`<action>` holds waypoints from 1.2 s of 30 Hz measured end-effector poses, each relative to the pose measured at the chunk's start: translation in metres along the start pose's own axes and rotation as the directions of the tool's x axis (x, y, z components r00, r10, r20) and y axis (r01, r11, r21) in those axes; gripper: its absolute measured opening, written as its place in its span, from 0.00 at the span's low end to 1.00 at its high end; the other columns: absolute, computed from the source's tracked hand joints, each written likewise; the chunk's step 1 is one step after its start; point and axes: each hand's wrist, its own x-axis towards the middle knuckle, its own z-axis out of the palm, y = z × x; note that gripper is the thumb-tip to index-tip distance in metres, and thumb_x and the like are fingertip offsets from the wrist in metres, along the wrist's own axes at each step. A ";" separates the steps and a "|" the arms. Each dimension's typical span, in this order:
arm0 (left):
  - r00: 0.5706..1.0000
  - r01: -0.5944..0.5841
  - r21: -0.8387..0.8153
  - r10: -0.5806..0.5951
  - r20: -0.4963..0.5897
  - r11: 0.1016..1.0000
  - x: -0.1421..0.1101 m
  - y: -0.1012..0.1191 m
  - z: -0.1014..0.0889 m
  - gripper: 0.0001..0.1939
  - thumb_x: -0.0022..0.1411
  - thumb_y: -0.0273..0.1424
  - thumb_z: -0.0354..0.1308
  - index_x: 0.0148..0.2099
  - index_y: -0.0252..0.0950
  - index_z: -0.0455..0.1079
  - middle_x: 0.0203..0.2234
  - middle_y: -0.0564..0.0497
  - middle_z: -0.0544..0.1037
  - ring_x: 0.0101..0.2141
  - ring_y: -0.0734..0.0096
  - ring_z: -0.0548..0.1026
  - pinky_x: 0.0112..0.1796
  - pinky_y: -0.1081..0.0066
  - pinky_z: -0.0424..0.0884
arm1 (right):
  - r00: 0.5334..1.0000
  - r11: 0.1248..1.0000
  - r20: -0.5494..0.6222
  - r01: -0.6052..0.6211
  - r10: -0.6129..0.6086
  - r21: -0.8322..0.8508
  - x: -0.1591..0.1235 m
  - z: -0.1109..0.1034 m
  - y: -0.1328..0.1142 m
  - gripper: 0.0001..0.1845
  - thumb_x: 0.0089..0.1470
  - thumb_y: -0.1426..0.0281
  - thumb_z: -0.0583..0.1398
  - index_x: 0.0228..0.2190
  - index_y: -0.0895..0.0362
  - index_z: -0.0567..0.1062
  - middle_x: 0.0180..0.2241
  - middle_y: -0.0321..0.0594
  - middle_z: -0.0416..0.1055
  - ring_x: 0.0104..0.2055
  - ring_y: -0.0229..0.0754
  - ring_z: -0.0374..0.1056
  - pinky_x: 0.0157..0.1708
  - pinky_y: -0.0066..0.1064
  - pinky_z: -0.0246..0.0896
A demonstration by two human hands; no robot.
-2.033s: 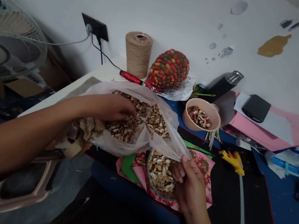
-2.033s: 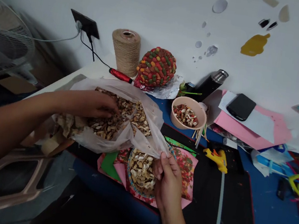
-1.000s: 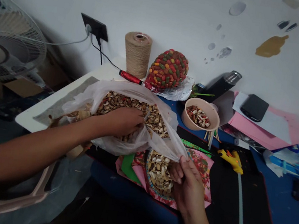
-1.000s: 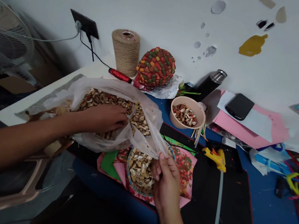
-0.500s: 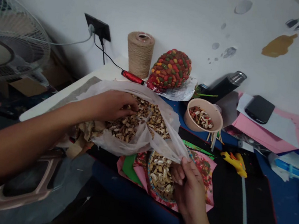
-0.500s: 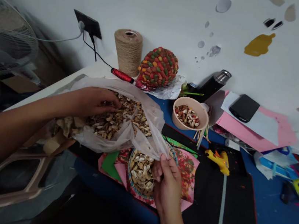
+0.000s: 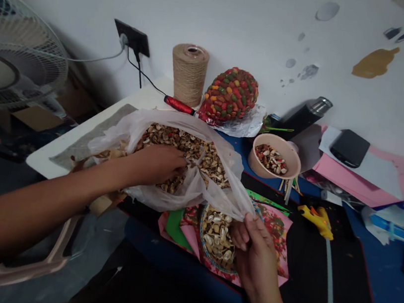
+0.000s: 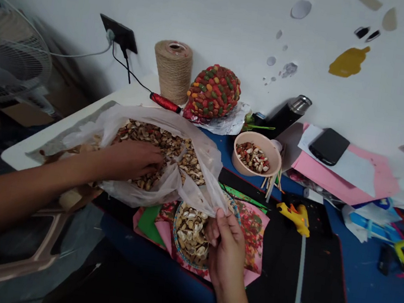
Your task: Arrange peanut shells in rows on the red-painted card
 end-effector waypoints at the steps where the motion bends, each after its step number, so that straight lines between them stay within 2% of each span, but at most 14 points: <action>1: 1.000 0.011 0.006 -0.011 -0.002 1.000 0.000 0.000 0.000 0.08 0.73 0.29 0.56 0.45 0.38 0.77 0.43 0.44 0.83 0.47 0.56 0.82 0.48 0.62 0.75 | 1.000 1.000 0.005 0.004 -0.004 -0.004 0.000 0.000 0.000 0.24 0.50 0.58 0.79 0.26 0.55 0.72 0.20 0.25 0.53 0.20 0.28 0.46 0.21 0.24 0.40; 4: 0.999 0.038 -0.019 -0.038 -0.011 0.999 -0.002 -0.002 -0.004 0.08 0.73 0.30 0.56 0.45 0.39 0.78 0.43 0.45 0.84 0.46 0.57 0.82 0.47 0.63 0.74 | 1.000 1.000 0.015 0.012 -0.012 -0.017 0.001 0.001 -0.001 0.26 0.49 0.58 0.79 0.26 0.55 0.70 0.20 0.25 0.53 0.20 0.28 0.46 0.21 0.24 0.41; 7: 0.994 0.078 -0.091 -0.084 -0.071 0.993 -0.008 -0.001 -0.013 0.09 0.73 0.31 0.56 0.47 0.40 0.78 0.44 0.47 0.84 0.47 0.59 0.82 0.48 0.64 0.73 | 1.000 1.000 0.010 0.010 -0.009 -0.026 0.001 0.003 -0.002 0.26 0.49 0.58 0.80 0.26 0.55 0.71 0.20 0.25 0.53 0.20 0.29 0.46 0.21 0.25 0.42; 10: 0.990 0.042 -0.192 -0.067 -0.124 0.980 -0.014 0.016 -0.024 0.07 0.73 0.32 0.58 0.47 0.41 0.78 0.43 0.50 0.85 0.45 0.61 0.82 0.45 0.66 0.73 | 1.000 0.999 0.016 0.011 -0.011 -0.042 0.001 0.005 -0.003 0.26 0.49 0.57 0.79 0.26 0.55 0.70 0.20 0.25 0.53 0.20 0.29 0.45 0.21 0.25 0.42; 14: 0.982 -0.170 -0.185 0.151 -0.112 0.968 -0.009 0.063 -0.029 0.07 0.73 0.33 0.60 0.42 0.40 0.78 0.37 0.49 0.84 0.38 0.61 0.82 0.36 0.67 0.71 | 1.000 0.999 0.021 0.009 -0.008 -0.047 0.000 0.009 -0.004 0.26 0.50 0.57 0.79 0.27 0.54 0.70 0.20 0.24 0.53 0.20 0.29 0.46 0.20 0.25 0.43; 18: 0.916 -0.387 -0.076 0.374 -0.142 0.919 0.005 0.106 -0.014 0.05 0.72 0.29 0.61 0.40 0.36 0.76 0.34 0.46 0.84 0.35 0.59 0.82 0.31 0.64 0.70 | 0.999 0.999 0.031 0.012 -0.010 -0.040 0.000 0.013 -0.010 0.27 0.49 0.57 0.79 0.26 0.54 0.69 0.20 0.24 0.53 0.20 0.29 0.45 0.20 0.23 0.43; 20: 0.888 -0.444 -0.066 0.430 -0.161 0.893 0.011 0.119 -0.009 0.04 0.72 0.27 0.61 0.41 0.35 0.76 0.36 0.46 0.84 0.36 0.59 0.82 0.32 0.63 0.72 | 1.000 0.999 0.025 0.014 -0.013 -0.046 0.000 0.015 -0.015 0.27 0.48 0.57 0.80 0.26 0.54 0.70 0.20 0.24 0.53 0.20 0.29 0.46 0.20 0.23 0.44; 22: 0.880 -0.464 -0.085 0.449 -0.153 0.882 0.013 0.121 -0.011 0.05 0.72 0.27 0.61 0.41 0.35 0.77 0.36 0.46 0.85 0.36 0.60 0.82 0.33 0.63 0.72 | 1.000 0.998 0.018 0.025 -0.024 -0.052 0.000 0.015 -0.019 0.27 0.49 0.57 0.80 0.26 0.55 0.70 0.20 0.25 0.53 0.20 0.29 0.47 0.21 0.23 0.44; 25: 0.935 -0.353 -0.150 0.342 -0.093 0.924 0.012 0.104 -0.023 0.08 0.74 0.30 0.59 0.40 0.38 0.78 0.37 0.48 0.86 0.38 0.61 0.83 0.34 0.66 0.72 | 0.999 0.998 0.014 0.036 -0.035 -0.056 0.000 0.013 -0.020 0.25 0.49 0.57 0.80 0.27 0.55 0.72 0.19 0.25 0.54 0.20 0.29 0.47 0.21 0.24 0.44; 28: 0.993 -0.093 -0.201 0.077 -0.088 0.975 0.013 0.061 -0.032 0.10 0.75 0.33 0.56 0.47 0.42 0.81 0.43 0.50 0.87 0.44 0.61 0.83 0.40 0.68 0.73 | 1.000 0.999 0.014 0.022 -0.021 -0.046 0.000 0.012 -0.018 0.25 0.47 0.58 0.81 0.27 0.55 0.72 0.19 0.25 0.54 0.20 0.29 0.47 0.21 0.24 0.42; 29: 0.996 -0.028 -0.186 0.012 -0.085 0.982 0.014 0.042 -0.032 0.12 0.75 0.34 0.55 0.50 0.42 0.81 0.45 0.50 0.87 0.46 0.60 0.83 0.43 0.68 0.73 | 1.000 0.999 0.016 0.020 -0.019 -0.043 0.000 0.013 -0.017 0.26 0.46 0.58 0.81 0.26 0.55 0.72 0.19 0.25 0.54 0.20 0.29 0.46 0.20 0.24 0.41; 32: 0.995 0.092 -0.105 -0.087 0.056 0.990 0.019 -0.013 -0.027 0.14 0.73 0.34 0.55 0.52 0.43 0.81 0.48 0.49 0.87 0.47 0.60 0.83 0.46 0.68 0.74 | 0.999 0.998 0.026 0.027 -0.026 -0.055 -0.001 0.014 -0.017 0.26 0.47 0.57 0.80 0.25 0.55 0.71 0.19 0.25 0.54 0.20 0.29 0.45 0.21 0.25 0.41; 34: 0.974 0.223 -0.056 -0.220 0.055 0.973 0.021 -0.040 -0.024 0.16 0.73 0.35 0.53 0.55 0.44 0.80 0.52 0.49 0.86 0.49 0.60 0.83 0.47 0.68 0.74 | 0.999 0.997 0.035 0.035 -0.033 -0.072 -0.001 0.015 -0.017 0.25 0.49 0.56 0.79 0.27 0.55 0.73 0.19 0.25 0.53 0.20 0.29 0.45 0.21 0.25 0.42; 36: 0.955 0.297 -0.040 -0.297 0.018 0.954 0.020 -0.054 -0.024 0.18 0.74 0.37 0.51 0.56 0.44 0.80 0.53 0.50 0.85 0.50 0.59 0.82 0.48 0.67 0.74 | 0.999 0.996 0.039 0.037 -0.034 -0.083 -0.001 0.015 -0.017 0.24 0.49 0.55 0.79 0.28 0.54 0.74 0.20 0.25 0.53 0.20 0.30 0.45 0.21 0.26 0.42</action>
